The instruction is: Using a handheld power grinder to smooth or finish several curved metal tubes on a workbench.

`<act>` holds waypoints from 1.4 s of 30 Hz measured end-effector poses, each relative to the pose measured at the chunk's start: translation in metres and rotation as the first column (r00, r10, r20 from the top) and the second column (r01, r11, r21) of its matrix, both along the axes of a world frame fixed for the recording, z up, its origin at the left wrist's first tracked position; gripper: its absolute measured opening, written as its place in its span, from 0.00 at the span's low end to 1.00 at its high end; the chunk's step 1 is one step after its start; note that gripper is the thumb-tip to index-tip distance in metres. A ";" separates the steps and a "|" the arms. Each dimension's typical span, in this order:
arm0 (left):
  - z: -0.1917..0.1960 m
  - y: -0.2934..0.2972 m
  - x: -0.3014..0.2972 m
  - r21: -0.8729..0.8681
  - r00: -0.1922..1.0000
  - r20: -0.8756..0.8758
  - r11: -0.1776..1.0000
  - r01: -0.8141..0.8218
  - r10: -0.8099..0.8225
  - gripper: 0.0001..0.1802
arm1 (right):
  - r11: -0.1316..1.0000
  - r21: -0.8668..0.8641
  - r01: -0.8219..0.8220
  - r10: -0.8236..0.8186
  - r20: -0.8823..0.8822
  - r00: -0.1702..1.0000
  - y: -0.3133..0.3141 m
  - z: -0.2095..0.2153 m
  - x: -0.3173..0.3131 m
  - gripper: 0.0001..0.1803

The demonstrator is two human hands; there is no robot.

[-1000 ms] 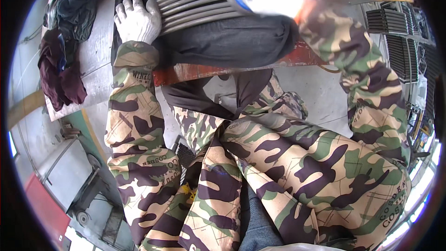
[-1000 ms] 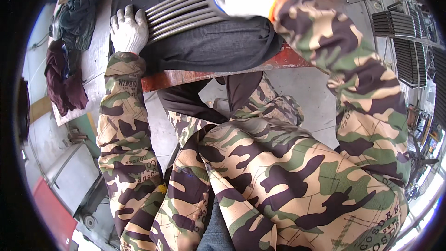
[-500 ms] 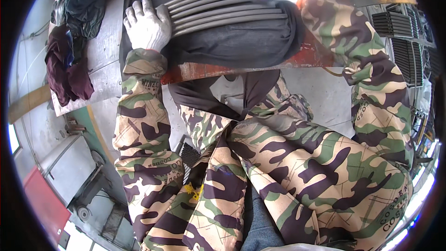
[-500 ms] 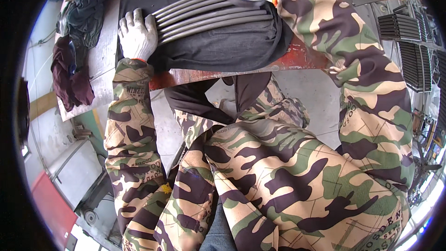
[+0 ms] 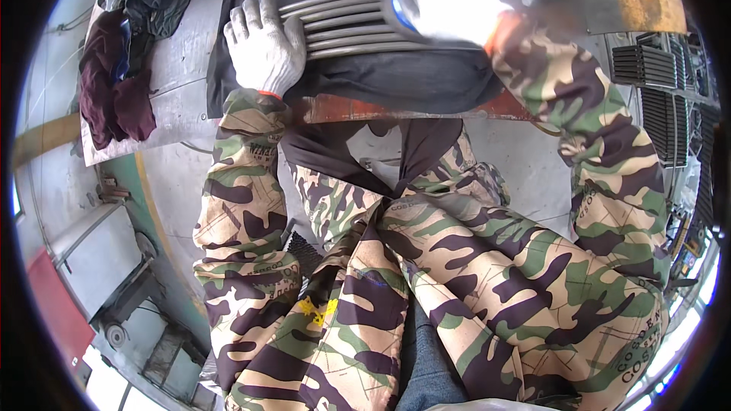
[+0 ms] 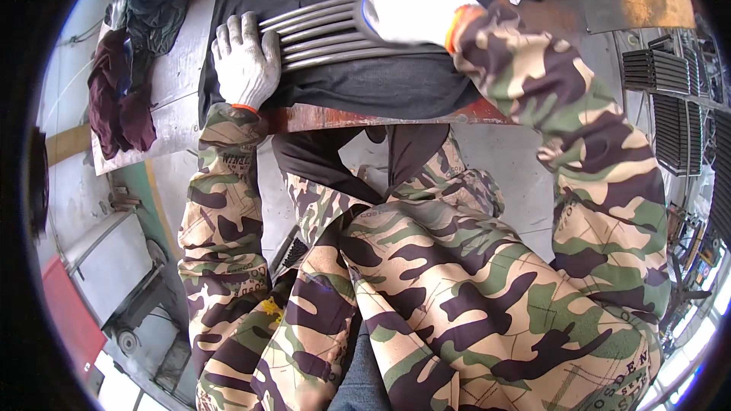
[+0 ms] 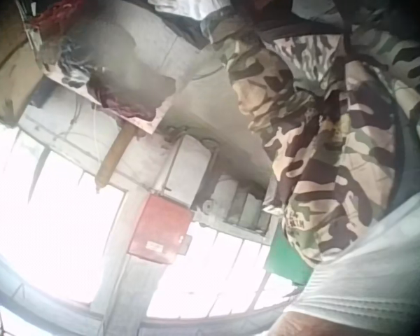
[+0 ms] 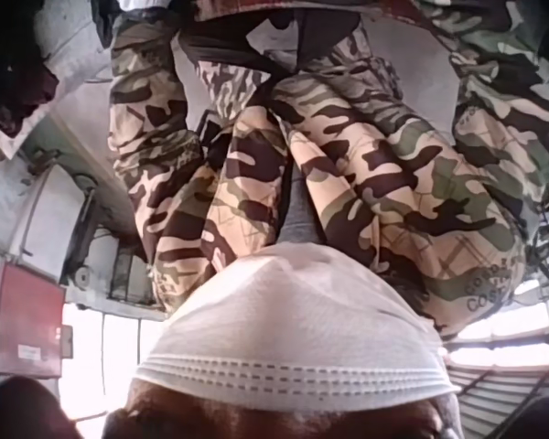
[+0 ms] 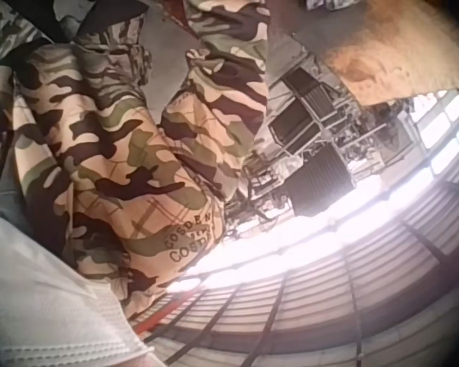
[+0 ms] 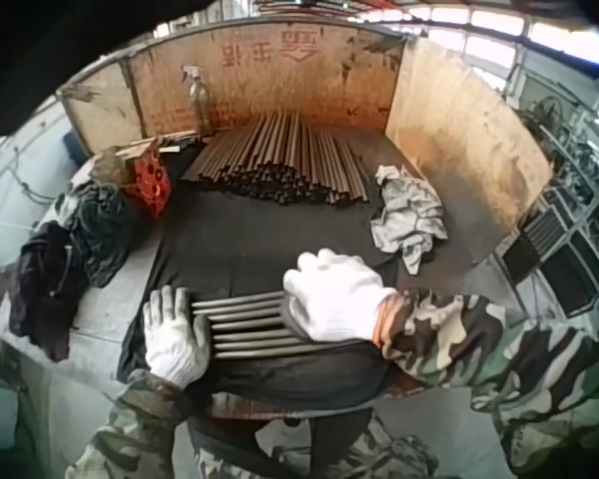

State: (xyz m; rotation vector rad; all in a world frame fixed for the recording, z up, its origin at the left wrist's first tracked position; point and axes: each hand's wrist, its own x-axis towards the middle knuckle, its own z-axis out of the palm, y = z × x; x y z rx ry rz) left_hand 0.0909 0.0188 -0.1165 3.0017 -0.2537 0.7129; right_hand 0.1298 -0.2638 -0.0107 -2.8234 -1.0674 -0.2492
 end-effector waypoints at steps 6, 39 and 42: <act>-0.008 0.004 -0.003 -0.009 0.979 0.197 0.998 0.059 -0.056 0.21 | 0.999 0.001 0.048 -0.048 -0.050 0.998 0.032 -0.003 0.013 0.11; -0.015 0.001 -0.001 -0.003 0.965 0.244 0.995 0.095 -0.092 0.19 | 0.997 -0.005 -0.077 0.076 -0.126 0.989 0.079 0.002 0.010 0.14; -0.006 0.000 -0.007 -0.005 0.982 0.181 0.998 0.058 -0.056 0.20 | 1.000 -0.027 0.000 -0.002 -0.073 0.997 0.087 -0.001 0.036 0.14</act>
